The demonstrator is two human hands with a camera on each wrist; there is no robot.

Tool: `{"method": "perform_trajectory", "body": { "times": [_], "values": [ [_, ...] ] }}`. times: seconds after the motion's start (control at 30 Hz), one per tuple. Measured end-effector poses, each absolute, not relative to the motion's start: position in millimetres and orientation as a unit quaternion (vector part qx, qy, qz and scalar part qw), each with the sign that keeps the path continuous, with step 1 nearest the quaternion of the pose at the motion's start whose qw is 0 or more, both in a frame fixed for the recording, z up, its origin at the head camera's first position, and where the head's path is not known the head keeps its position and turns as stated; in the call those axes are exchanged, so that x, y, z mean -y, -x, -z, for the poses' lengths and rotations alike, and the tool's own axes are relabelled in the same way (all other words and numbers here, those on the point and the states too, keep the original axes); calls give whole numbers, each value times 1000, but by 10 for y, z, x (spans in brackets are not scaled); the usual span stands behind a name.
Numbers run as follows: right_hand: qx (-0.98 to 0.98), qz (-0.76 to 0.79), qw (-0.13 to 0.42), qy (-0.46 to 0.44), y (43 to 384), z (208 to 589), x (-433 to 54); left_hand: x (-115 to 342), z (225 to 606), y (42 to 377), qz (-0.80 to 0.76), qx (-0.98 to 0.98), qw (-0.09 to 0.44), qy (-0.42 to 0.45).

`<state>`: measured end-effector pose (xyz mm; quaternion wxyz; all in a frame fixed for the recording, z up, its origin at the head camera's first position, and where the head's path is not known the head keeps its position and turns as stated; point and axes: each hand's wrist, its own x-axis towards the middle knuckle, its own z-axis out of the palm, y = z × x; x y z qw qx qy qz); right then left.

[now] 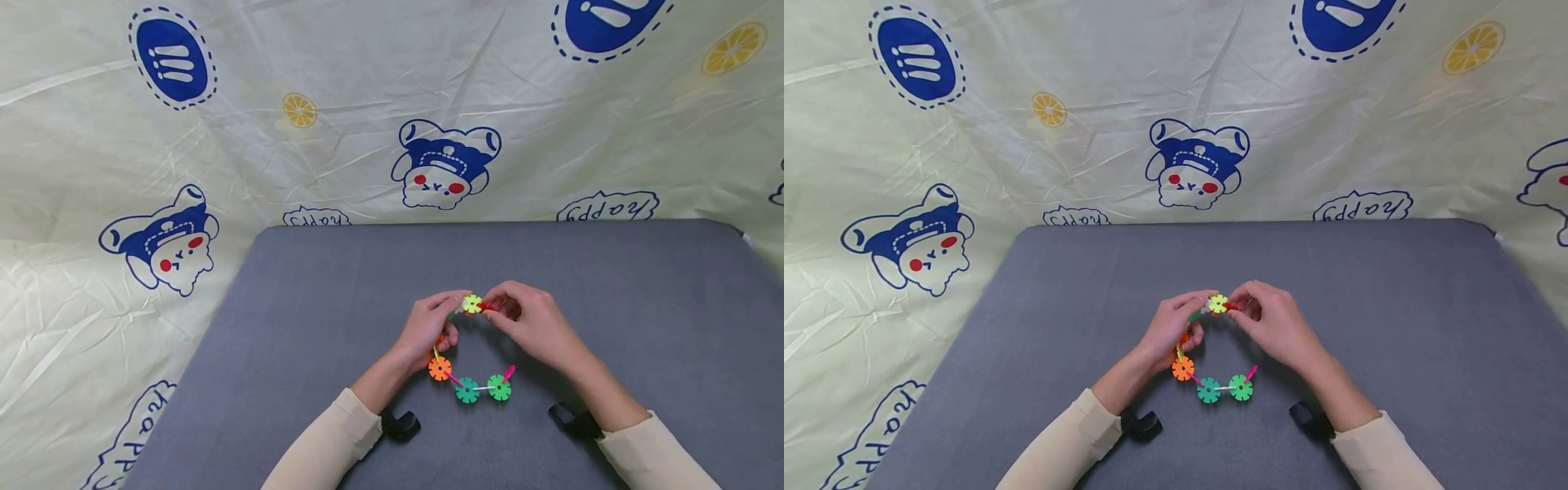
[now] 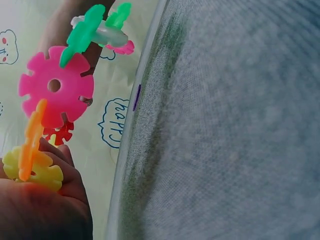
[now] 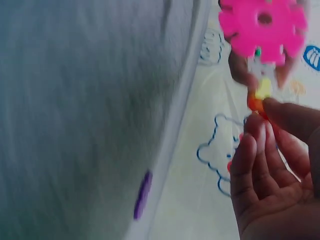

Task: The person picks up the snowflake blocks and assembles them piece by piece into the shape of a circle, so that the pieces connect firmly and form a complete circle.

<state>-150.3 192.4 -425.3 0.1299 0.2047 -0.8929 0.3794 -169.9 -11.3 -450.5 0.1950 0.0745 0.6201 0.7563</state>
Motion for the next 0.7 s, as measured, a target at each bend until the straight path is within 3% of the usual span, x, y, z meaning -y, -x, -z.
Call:
{"method": "perform_trajectory", "body": {
  "times": [0.27, 0.7],
  "values": [
    [917, -350, 58, -182, 1565, 4170, -2182, 133, 4501, 1715, -770, -610, 178, -63],
    [949, -263, -50, -165, 1626, 4268, -2532, 165, 4503, 1742, -775, -600, 193, -45]
  ]
}}
